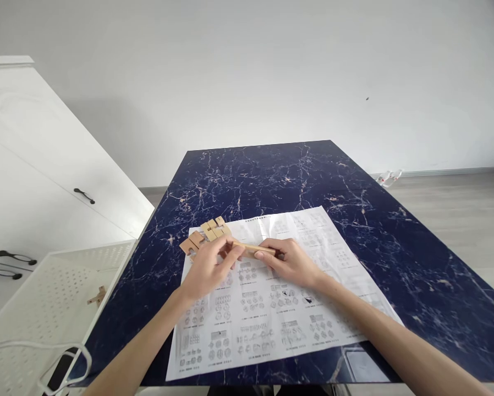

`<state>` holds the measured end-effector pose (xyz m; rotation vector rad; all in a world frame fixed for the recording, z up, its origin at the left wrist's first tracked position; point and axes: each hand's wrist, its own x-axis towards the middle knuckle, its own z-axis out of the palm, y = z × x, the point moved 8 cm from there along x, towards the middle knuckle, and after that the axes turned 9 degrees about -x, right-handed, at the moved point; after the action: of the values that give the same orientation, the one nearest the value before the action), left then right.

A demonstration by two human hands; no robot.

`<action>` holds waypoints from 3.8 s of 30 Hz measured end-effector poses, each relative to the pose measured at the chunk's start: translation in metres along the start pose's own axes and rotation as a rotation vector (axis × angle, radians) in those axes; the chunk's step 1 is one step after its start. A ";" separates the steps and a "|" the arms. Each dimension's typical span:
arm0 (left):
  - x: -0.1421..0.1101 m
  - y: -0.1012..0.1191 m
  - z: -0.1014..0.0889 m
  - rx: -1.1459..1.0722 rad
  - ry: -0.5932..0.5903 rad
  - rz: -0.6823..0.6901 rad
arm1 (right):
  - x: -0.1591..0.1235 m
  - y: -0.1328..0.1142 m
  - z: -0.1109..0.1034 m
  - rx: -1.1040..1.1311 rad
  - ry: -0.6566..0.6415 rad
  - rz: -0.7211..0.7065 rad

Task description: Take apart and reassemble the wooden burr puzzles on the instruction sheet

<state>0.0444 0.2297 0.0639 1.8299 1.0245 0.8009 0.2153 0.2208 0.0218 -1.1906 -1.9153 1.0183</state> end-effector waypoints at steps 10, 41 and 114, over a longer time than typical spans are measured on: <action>-0.057 -0.026 -0.089 0.095 0.318 -0.229 | -0.001 0.002 0.002 0.045 -0.007 0.042; -0.055 -0.039 -0.094 0.751 0.314 0.004 | -0.001 0.003 0.004 0.038 -0.022 0.057; -0.086 -0.051 -0.088 0.712 0.329 -0.236 | -0.004 0.002 0.006 -0.013 -0.029 0.076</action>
<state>-0.0846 0.2009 0.0452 2.1262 1.8819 0.6464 0.2130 0.2157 0.0167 -1.2710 -1.9147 1.0696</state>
